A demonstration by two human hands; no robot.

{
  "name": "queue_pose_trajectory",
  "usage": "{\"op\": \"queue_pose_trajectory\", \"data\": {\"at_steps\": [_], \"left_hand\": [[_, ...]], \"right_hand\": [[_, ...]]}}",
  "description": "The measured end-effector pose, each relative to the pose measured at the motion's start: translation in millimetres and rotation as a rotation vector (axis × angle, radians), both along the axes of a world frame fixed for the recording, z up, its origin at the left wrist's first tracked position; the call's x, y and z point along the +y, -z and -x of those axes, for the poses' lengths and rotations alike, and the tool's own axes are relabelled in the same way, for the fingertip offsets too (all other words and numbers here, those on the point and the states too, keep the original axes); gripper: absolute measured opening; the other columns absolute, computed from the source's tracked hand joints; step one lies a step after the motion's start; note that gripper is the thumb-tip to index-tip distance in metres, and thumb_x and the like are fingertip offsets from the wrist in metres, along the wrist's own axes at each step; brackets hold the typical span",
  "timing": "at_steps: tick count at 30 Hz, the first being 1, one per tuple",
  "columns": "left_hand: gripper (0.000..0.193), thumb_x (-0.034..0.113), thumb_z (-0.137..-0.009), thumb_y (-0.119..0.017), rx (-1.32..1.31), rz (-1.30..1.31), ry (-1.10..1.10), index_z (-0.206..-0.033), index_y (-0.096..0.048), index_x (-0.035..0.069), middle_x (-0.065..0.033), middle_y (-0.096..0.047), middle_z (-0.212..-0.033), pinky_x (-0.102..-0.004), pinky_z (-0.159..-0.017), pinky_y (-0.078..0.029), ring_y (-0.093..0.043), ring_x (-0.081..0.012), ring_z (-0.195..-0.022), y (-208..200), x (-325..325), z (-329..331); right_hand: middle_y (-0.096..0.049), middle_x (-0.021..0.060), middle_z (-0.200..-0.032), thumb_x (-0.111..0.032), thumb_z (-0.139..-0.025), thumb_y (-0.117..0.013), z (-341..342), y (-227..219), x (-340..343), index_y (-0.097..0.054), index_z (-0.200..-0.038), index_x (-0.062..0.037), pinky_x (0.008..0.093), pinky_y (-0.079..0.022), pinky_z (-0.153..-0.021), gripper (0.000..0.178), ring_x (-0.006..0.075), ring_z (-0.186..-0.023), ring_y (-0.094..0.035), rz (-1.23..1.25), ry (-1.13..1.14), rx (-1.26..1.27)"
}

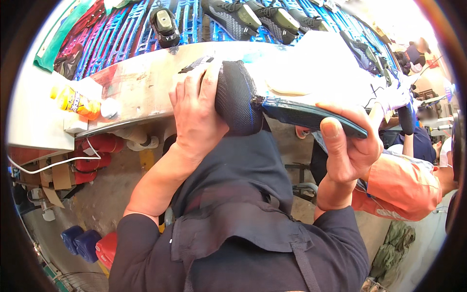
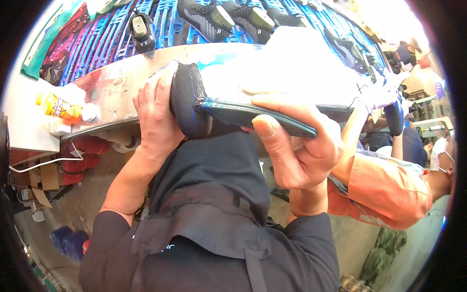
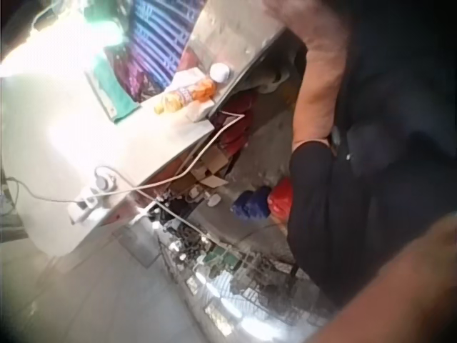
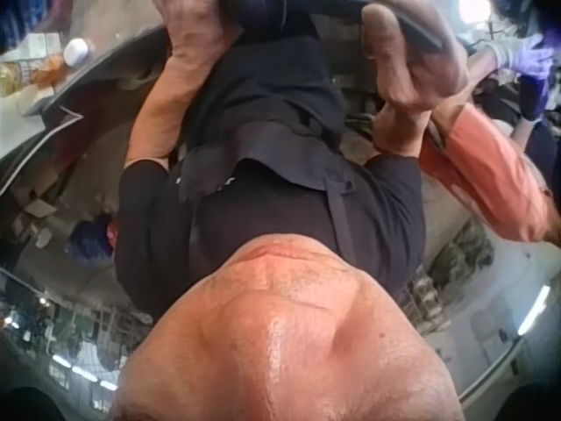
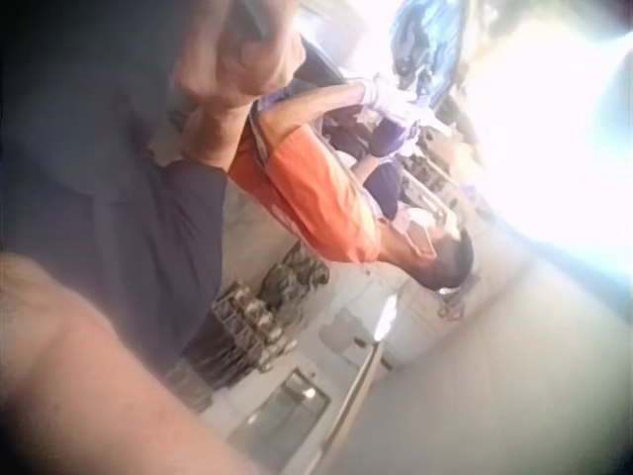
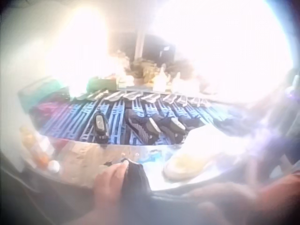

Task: The person pours a white liquid from a plastic jug onto a wooden block, then uses a blue brush to apply the liquid to the sole of a black shoe. The person repeats this process on several shoes, placing each treated shoe on a blue rack.

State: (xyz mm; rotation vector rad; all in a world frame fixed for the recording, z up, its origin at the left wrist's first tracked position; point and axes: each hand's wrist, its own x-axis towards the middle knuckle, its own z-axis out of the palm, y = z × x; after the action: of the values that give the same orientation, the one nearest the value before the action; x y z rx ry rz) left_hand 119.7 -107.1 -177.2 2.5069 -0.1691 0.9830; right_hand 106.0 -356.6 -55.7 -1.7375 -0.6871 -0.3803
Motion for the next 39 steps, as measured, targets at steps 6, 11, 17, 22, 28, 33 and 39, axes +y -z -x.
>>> {"op": "queue_pose_trajectory", "data": {"at_steps": [6,11,17,22,28,33,39], "left_hand": [[0.092,0.01,-0.065,-0.089,-0.008,0.047,0.007,-0.151,-0.058,0.006,-0.0167,-0.061,-0.136,-0.0521,-0.11,-0.042,-0.056,-0.0399,-0.126,-12.1,-0.4,-14.9],[0.098,0.026,-0.066,-0.1,-0.018,0.094,0.017,-0.152,-0.058,0.007,-0.016,-0.066,-0.134,-0.0513,-0.11,-0.045,-0.061,-0.0396,-0.125,-25.5,12.7,-39.6],[0.09,0.031,-0.065,-0.096,0.127,0.205,0.055,-0.146,-0.061,0.01,-0.0166,-0.069,-0.123,-0.0506,-0.105,-0.049,-0.064,-0.0391,-0.117,-54.2,35.4,-64.4],[0.077,0.024,-0.064,-0.1,0.178,0.351,0.178,-0.133,-0.07,0.007,-0.0165,-0.075,-0.114,-0.0475,-0.099,-0.056,-0.072,-0.0369,-0.11,-65.5,54.3,-90.3],[0.075,0.034,-0.064,-0.101,0.444,0.577,0.279,-0.127,-0.073,0.005,-0.0152,-0.079,-0.112,-0.0451,-0.099,-0.058,-0.076,-0.0345,-0.108,-74.8,73.0,-110.8],[0.065,0.025,-0.07,-0.104,0.56,0.61,0.467,-0.122,-0.073,0.004,-0.0059,-0.078,-0.107,-0.0351,-0.094,-0.059,-0.073,-0.0178,-0.102,-91.2,87.5,-119.4],[0.068,0.026,-0.071,-0.105,0.698,0.515,0.524,-0.125,-0.071,0.003,-0.006,-0.078,-0.109,-0.0342,-0.099,-0.057,-0.072,-0.0161,-0.103,-103.1,99.1,-132.2]], "right_hand": [[-0.082,0.0165,-0.102,-0.005,-0.101,-0.078,-11.6,-19.7,-1.9,-0.076,-0.119,0.0089,0.0302,-0.061,-0.081,0.023,0.0207,-0.087,-0.079,0.174,0.056,-0.122],[-0.079,0.0235,-0.103,-0.009,-0.107,-0.07,-38.8,-20.9,9.8,-0.072,-0.123,0.0138,0.0353,-0.064,-0.082,0.027,0.0303,-0.087,-0.081,0.094,-0.027,-0.165],[-0.079,0.0267,-0.113,0.0,-0.104,-0.071,-81.2,-12.9,29.2,-0.071,-0.128,0.0138,0.0397,-0.066,-0.09,0.027,0.0331,-0.097,-0.081,0.001,-0.131,-0.233],[-0.078,0.0271,-0.122,0.008,-0.1,-0.074,-116.1,1.3,44.9,-0.072,-0.13,0.0127,0.0421,-0.067,-0.093,0.031,0.0351,-0.105,-0.081,-0.098,-0.201,-0.266],[-0.077,0.0299,-0.126,0.004,-0.097,-0.077,-151.2,16.4,53.2,-0.073,-0.131,0.0111,0.0451,-0.064,-0.1,0.035,0.0381,-0.114,-0.079,-0.088,-0.263,-0.282],[-0.078,0.0283,-0.128,0.003,-0.09,-0.084,-174.7,26.6,53.9,-0.077,-0.129,0.0067,0.0412,-0.061,-0.105,0.04,0.0373,-0.121,-0.078,-0.049,-0.311,-0.326],[-0.073,0.0283,-0.139,0.007,-0.087,-0.086,-176.2,62.0,59.8,-0.077,-0.131,0.0051,0.0403,-0.057,-0.111,0.045,0.0361,-0.131,-0.073,-0.124,-0.356,-0.214]]}}
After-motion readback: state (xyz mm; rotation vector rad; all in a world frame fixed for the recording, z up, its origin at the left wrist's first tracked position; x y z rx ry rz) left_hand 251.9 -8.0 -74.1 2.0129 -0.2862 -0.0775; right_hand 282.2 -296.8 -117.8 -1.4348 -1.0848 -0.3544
